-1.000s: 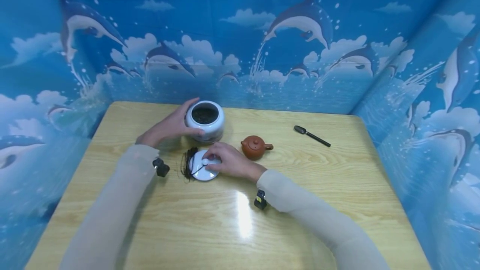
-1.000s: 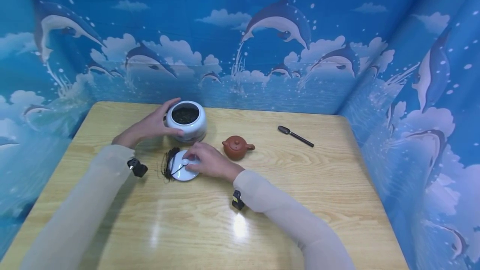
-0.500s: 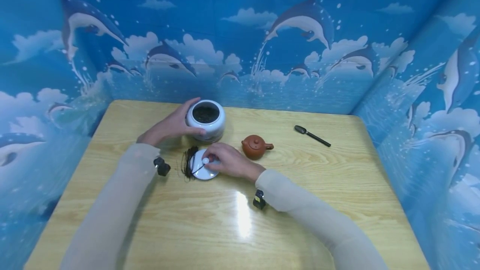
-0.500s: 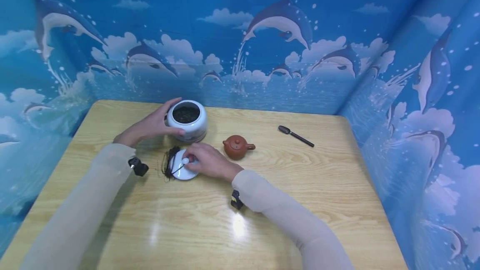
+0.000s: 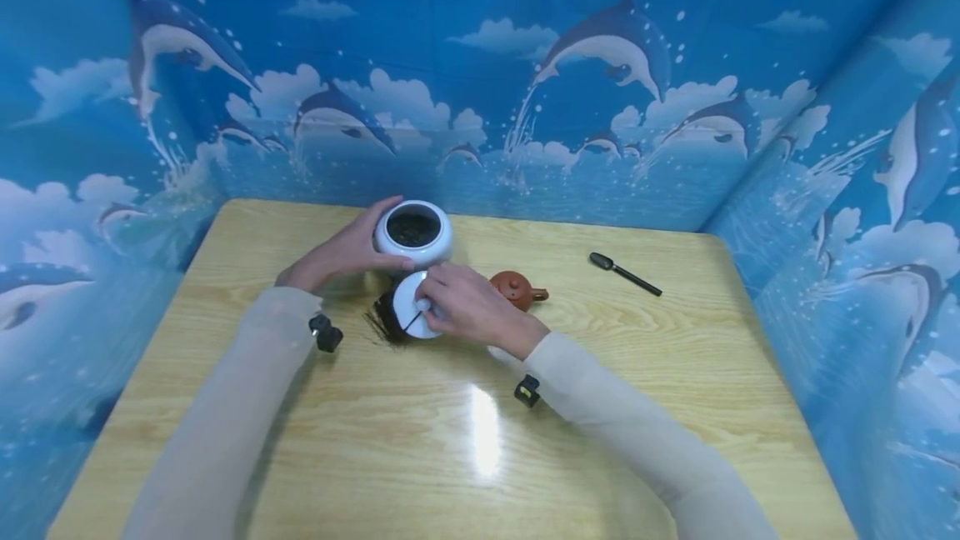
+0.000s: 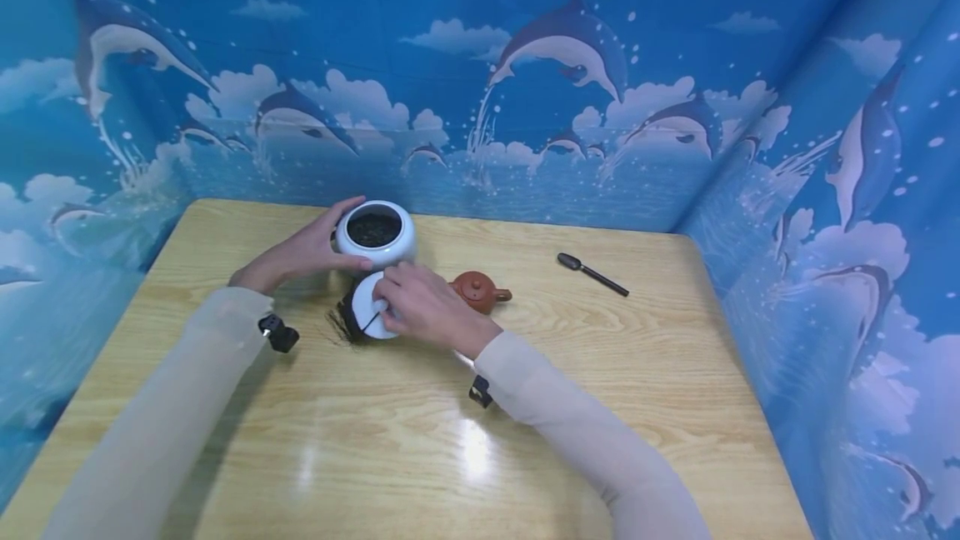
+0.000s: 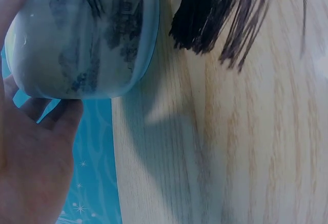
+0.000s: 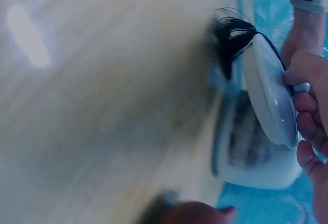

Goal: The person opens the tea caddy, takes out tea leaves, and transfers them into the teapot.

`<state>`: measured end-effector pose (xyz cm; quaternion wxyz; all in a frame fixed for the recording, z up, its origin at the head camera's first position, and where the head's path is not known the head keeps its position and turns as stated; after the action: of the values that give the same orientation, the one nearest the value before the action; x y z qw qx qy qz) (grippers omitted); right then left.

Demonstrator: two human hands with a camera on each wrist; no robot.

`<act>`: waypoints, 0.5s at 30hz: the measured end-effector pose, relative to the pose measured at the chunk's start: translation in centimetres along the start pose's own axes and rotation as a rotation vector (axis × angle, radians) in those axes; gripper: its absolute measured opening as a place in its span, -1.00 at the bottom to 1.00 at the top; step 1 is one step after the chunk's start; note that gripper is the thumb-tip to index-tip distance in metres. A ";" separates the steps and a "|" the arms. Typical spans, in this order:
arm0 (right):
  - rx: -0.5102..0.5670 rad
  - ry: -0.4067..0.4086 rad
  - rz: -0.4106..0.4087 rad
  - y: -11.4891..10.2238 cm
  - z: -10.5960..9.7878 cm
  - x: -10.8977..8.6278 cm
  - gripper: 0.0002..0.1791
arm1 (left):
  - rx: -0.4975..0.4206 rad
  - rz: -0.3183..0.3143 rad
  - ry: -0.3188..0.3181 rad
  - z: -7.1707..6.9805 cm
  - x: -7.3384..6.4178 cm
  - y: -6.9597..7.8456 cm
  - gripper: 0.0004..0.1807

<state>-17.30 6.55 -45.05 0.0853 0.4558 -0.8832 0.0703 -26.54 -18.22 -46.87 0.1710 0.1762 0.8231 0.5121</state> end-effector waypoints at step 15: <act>-0.018 0.143 0.018 2.4 -4.3 -0.5 -0.80 | -0.007 0.014 -0.006 0.0 -0.1 -0.3 0.37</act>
<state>-18.56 9.19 -41.05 0.1515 0.4408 -0.8796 0.0952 -26.53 -18.38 -47.09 0.1706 0.1831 0.8194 0.5157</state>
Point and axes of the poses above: each hand's wrist, its own x-axis towards the middle knuckle, its own z-axis out of the palm, y = z × x, the point moved 1 cm from there along x, towards the middle knuckle, and after that the axes turned 8 degrees about -x, right-handed, at the moved point
